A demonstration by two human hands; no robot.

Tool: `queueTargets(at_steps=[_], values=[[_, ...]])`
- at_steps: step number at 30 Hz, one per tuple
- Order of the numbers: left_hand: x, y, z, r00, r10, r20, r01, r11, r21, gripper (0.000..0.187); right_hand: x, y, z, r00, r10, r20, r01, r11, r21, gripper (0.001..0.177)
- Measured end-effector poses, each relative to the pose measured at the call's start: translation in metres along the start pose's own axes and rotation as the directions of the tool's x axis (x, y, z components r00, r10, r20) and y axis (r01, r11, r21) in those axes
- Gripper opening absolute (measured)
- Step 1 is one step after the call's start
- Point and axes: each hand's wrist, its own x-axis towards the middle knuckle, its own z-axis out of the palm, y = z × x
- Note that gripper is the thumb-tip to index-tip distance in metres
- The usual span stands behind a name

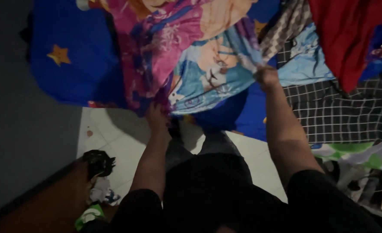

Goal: Fold a purple and blue patterned blanket on top of a bed.

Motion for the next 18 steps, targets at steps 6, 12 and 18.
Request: queueTargets(at_steps=[6,12,18], values=[[0.087,-0.112,-0.052,0.671,0.726,-0.148,-0.524,0.606,0.598,0.009,-0.050,0.042,0.032,0.782,-0.468,-0.411,0.080,0.730,-0.678,0.027],[0.234,-0.154,-0.099,0.236,0.935,-0.264,-0.400,0.341,0.850,0.035,-0.171,0.101,0.137,0.727,-0.653,-0.214,0.123,0.431,-0.894,0.025],[0.221,-0.145,-0.192,0.187,0.867,-0.463,-0.403,0.497,0.768,0.021,-0.256,0.215,0.210,0.847,-0.526,-0.077,0.103,0.305,-0.947,0.027]])
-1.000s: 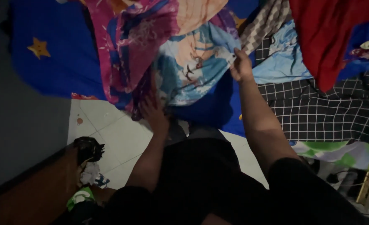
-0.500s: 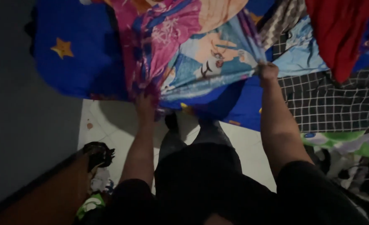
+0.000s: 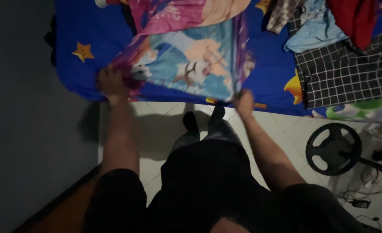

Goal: Fold a purple and blue patterned blanket on top of a bed.

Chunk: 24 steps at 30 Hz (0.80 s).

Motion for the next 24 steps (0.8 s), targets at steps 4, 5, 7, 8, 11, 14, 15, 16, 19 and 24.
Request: queueTargets(at_steps=[4,5,7,8,11,14,15,16,19,24], values=[[-0.032,0.005,0.003,0.873,-0.429,0.231,0.408,0.903,0.135,0.053,-0.070,-0.039,0.010,0.985,0.090,0.148,-0.109,0.987,0.122,0.035],[-0.053,0.002,0.000,0.874,-0.426,0.234,0.405,0.905,0.132,0.053,-0.073,-0.042,0.008,0.985,0.095,0.146,-0.113,0.986,0.121,0.035],[-0.099,-0.005,-0.010,0.754,-0.105,0.648,0.178,0.983,-0.048,0.070,-0.081,-0.044,0.006,0.988,0.041,0.149,-0.075,0.969,0.236,0.033],[-0.093,0.013,-0.035,0.751,-0.104,0.652,0.177,0.983,-0.047,0.070,-0.073,-0.037,0.002,0.987,0.045,0.153,-0.080,0.969,0.235,0.033],[-0.111,0.061,-0.077,0.673,0.117,0.730,0.009,0.986,-0.166,0.070,-0.049,-0.006,-0.001,0.987,-0.001,0.164,-0.061,0.927,0.369,0.035],[-0.122,0.111,-0.107,0.920,0.373,0.121,-0.381,0.923,0.059,0.039,-0.007,0.049,0.009,0.994,0.027,0.102,-0.052,0.966,0.251,0.037],[-0.067,0.137,-0.153,0.814,0.254,0.522,-0.240,0.966,-0.096,0.046,0.009,0.065,0.012,0.994,0.061,0.095,-0.079,0.977,0.196,0.037],[-0.006,0.166,-0.199,0.527,0.165,0.834,-0.042,0.985,-0.168,0.063,0.025,0.081,0.014,0.992,0.096,0.087,-0.107,0.984,0.140,0.037],[-0.078,0.194,-0.133,0.656,0.280,0.701,0.017,0.923,-0.385,0.081,0.052,0.082,-0.006,0.990,0.088,0.111,-0.103,0.986,0.134,0.041],[-0.077,0.255,-0.123,0.563,0.403,0.722,0.039,0.859,-0.510,0.082,0.098,0.085,-0.012,0.992,-0.033,0.119,0.008,0.979,0.203,0.065]])
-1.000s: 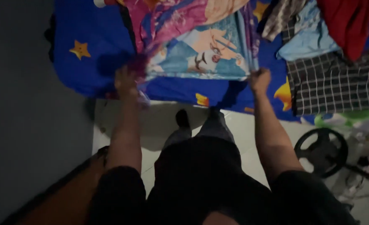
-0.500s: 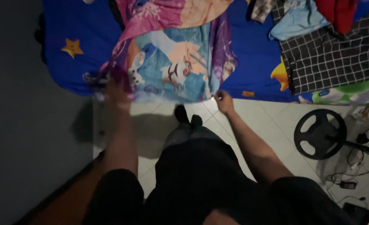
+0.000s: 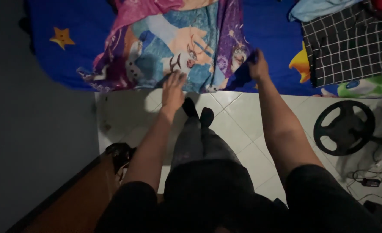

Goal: Fold a purple and blue patterned blanket on top of a bed.

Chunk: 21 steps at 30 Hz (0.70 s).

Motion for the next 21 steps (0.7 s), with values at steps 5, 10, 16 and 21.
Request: queueTargets(at_steps=[5,10,16,21], values=[[0.018,0.022,0.006,0.981,0.042,0.192,-0.017,0.992,-0.128,0.084,0.033,0.016,0.038,0.988,-0.158,0.000,0.125,0.780,0.613,0.092],[0.023,0.021,0.026,0.951,-0.017,0.310,0.056,0.992,-0.116,0.082,-0.018,-0.039,0.001,0.998,-0.006,0.063,-0.017,0.932,0.361,0.038],[0.029,0.039,0.008,0.927,-0.050,0.373,0.069,0.997,-0.037,0.089,-0.079,-0.050,-0.035,0.977,0.066,-0.202,0.077,0.776,0.626,0.045],[0.026,0.054,0.000,0.953,-0.020,0.301,0.037,0.998,-0.051,0.082,-0.082,-0.037,-0.064,0.931,-0.071,-0.357,0.273,0.785,0.556,0.023]])
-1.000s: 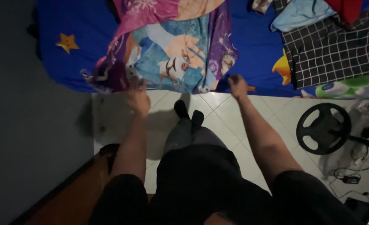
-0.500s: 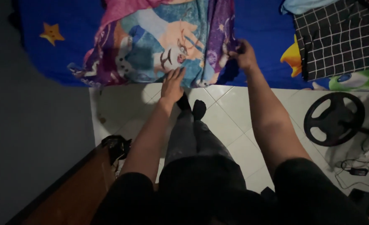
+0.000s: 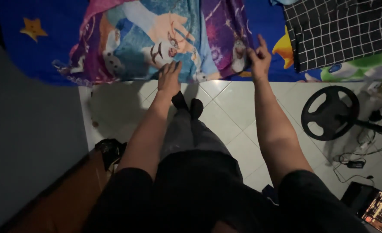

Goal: Fold a purple and blue patterned blanket on top of a bed.

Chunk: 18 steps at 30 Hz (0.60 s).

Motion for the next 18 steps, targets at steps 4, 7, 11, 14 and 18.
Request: queueTargets(at_steps=[4,7,11,14,18], values=[[-0.008,0.015,-0.010,1.000,0.020,0.012,-0.020,1.000,0.011,0.080,-0.004,-0.013,-0.016,0.999,-0.042,0.011,0.043,0.988,-0.146,0.048],[-0.016,0.017,-0.009,0.999,0.033,-0.037,-0.032,0.999,0.003,0.077,-0.022,-0.048,-0.011,0.994,0.111,0.006,-0.110,0.989,-0.102,0.039],[-0.029,0.016,-0.007,0.999,-0.031,0.014,0.033,0.994,-0.103,0.084,-0.058,-0.041,-0.024,0.973,0.231,0.000,-0.231,0.972,-0.038,0.058],[-0.040,0.009,0.003,0.999,-0.050,0.020,0.052,0.995,-0.087,0.078,-0.086,0.020,-0.046,0.941,0.337,-0.039,-0.339,0.928,-0.152,0.052],[-0.056,-0.003,0.005,0.996,-0.067,0.057,0.070,0.996,-0.057,0.081,-0.131,0.084,-0.085,0.844,0.524,-0.112,-0.520,0.751,-0.407,0.028]])
